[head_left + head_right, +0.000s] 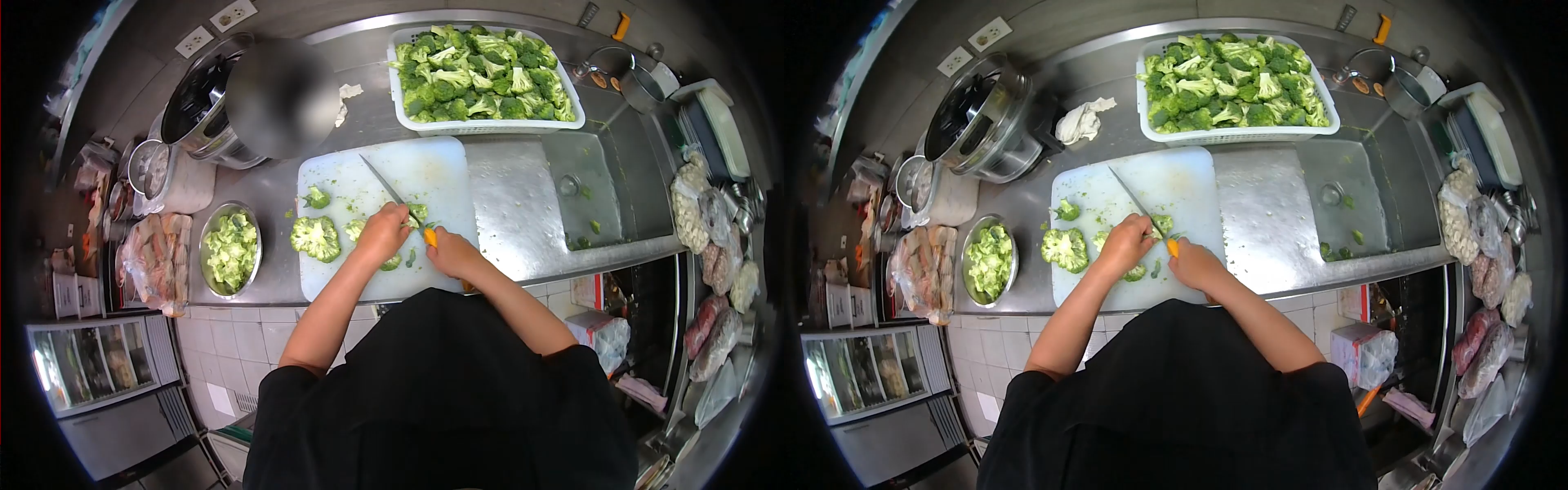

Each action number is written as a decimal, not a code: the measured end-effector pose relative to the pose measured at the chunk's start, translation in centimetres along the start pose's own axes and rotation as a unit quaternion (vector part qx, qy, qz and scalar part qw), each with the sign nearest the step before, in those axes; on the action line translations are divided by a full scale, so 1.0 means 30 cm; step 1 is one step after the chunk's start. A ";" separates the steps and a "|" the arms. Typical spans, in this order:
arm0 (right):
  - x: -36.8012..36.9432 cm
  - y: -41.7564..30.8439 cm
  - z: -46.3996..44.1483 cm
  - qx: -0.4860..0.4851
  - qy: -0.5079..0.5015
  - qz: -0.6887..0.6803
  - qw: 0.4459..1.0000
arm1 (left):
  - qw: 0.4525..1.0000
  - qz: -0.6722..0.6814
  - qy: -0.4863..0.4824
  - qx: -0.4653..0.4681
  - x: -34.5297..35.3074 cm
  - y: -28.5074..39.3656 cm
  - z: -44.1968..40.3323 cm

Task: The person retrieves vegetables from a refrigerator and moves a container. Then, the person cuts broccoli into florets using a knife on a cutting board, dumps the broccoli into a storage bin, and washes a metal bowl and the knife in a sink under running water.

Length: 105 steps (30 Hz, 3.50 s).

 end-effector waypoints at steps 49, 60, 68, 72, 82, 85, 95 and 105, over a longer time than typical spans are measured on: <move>-0.170 -0.027 0.160 0.007 0.115 -0.008 0.993 | 0.989 0.129 0.059 -0.050 -0.160 -0.094 0.143; -0.073 -0.191 0.066 -0.144 0.064 -0.003 0.987 | 0.993 0.029 0.095 0.068 -0.096 -0.088 0.151; -0.054 -0.197 0.045 -0.129 0.034 0.023 0.991 | 0.994 0.020 0.089 0.062 -0.096 -0.087 0.148; -0.051 -0.208 0.043 -0.121 0.012 0.035 0.992 | 0.994 0.014 0.085 0.060 -0.090 -0.087 0.146; 0.009 -0.104 0.026 -0.044 -0.044 0.033 0.998 | 0.997 0.016 0.078 0.021 -0.088 -0.100 0.153; -0.087 -0.120 0.070 -0.039 -0.034 -0.018 0.998 | 0.995 0.032 0.090 0.027 -0.101 -0.080 0.136; -0.150 0.007 0.050 -0.019 0.096 0.126 0.987 | 0.986 -0.147 -0.035 -0.075 0.030 0.054 0.096; -0.058 -0.038 0.125 0.017 0.132 -0.321 0.938 | 0.990 0.115 0.082 -0.028 0.010 -0.032 0.105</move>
Point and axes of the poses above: each hand's wrist, its own z-axis away from the middle knuckle, its own x-axis out of the palm, y = z × x, the point moved 6 cm from there along -z, towards the middle knuckle, and after that the axes turned 15 degrees about -x, right-handed, at the moved point
